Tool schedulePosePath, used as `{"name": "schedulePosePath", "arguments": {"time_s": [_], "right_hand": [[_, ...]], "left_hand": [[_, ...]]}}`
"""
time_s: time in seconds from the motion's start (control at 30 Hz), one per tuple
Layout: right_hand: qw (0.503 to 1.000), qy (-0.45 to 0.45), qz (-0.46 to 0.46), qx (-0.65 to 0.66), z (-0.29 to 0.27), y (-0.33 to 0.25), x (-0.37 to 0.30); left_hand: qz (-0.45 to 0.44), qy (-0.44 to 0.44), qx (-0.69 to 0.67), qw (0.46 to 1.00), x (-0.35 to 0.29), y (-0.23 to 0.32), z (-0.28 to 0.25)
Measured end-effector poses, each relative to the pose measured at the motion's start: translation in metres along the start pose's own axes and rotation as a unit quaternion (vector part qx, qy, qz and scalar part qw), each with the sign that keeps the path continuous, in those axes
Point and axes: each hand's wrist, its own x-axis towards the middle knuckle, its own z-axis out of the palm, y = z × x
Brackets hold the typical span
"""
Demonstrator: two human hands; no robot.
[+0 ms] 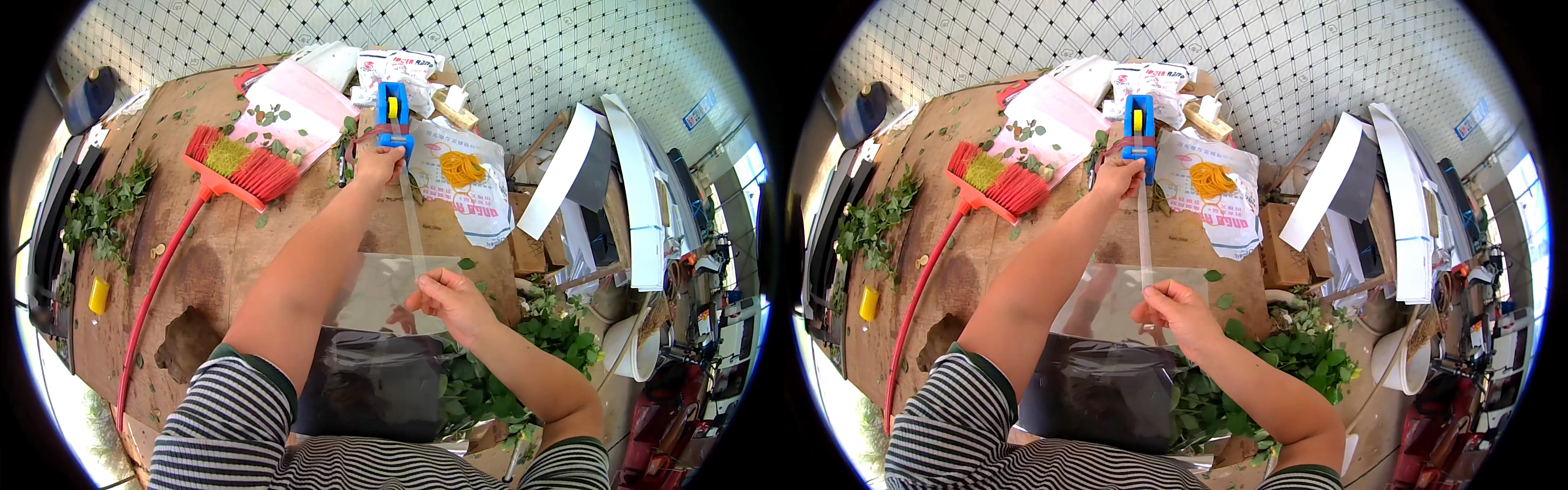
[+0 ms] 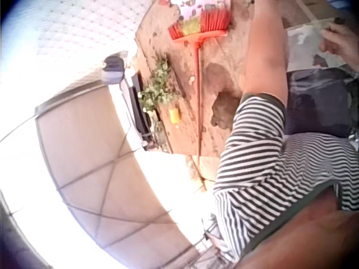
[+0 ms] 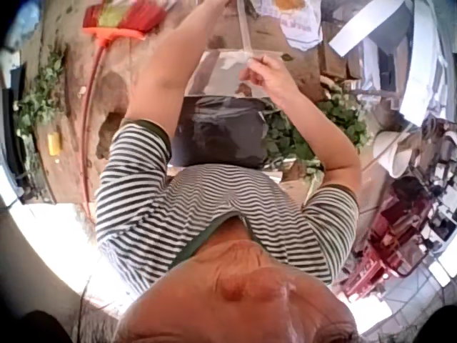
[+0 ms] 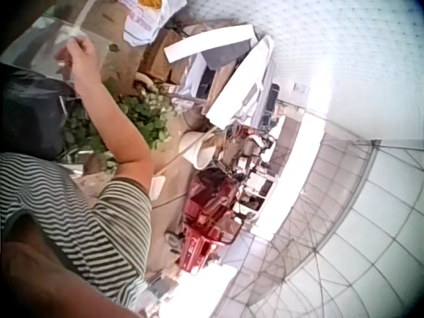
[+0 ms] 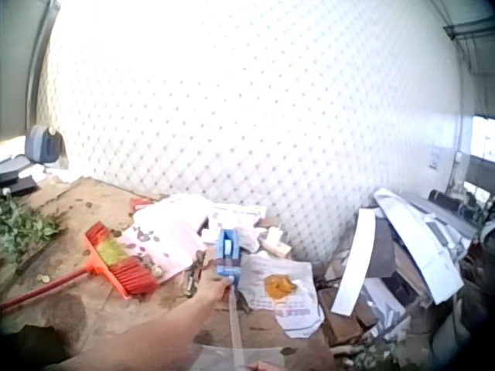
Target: The person arranges light pink roses and green foliage into a black rectangular box, then closes the lid and wraps the box in clear plastic film. The person uses a stapler to secure the wrapping and adjusts the arrangement before finalizing the package.
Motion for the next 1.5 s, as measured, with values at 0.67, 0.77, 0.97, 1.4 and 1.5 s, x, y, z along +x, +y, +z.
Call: {"name": "schedulePosePath", "arguments": {"time_s": [0.67,0.77,0.97,1.4,1.5], "right_hand": [[0.986,0.065,0.120,0.098,0.040,0.118,-0.279],[0.988,0.067,0.112,0.085,0.055,0.122,-0.285],[0.991,0.025,0.078,0.110,0.062,0.143,-0.301],[0.973,0.065,-0.103,0.194,0.067,0.075,-0.234],[0.951,0.043,-0.157,0.262,0.058,0.041,-0.172]], "left_hand": [[0.170,-0.261,0.402,0.861,-0.253,-0.030,-0.016],[0.170,-0.248,0.464,0.833,-0.261,-0.040,-0.016],[0.417,-0.183,0.486,0.746,-0.288,-0.037,-0.026],[0.277,-0.353,0.505,0.737,-0.321,0.016,-0.025],[0.294,-0.327,0.494,0.750,-0.273,0.038,-0.020]]}}
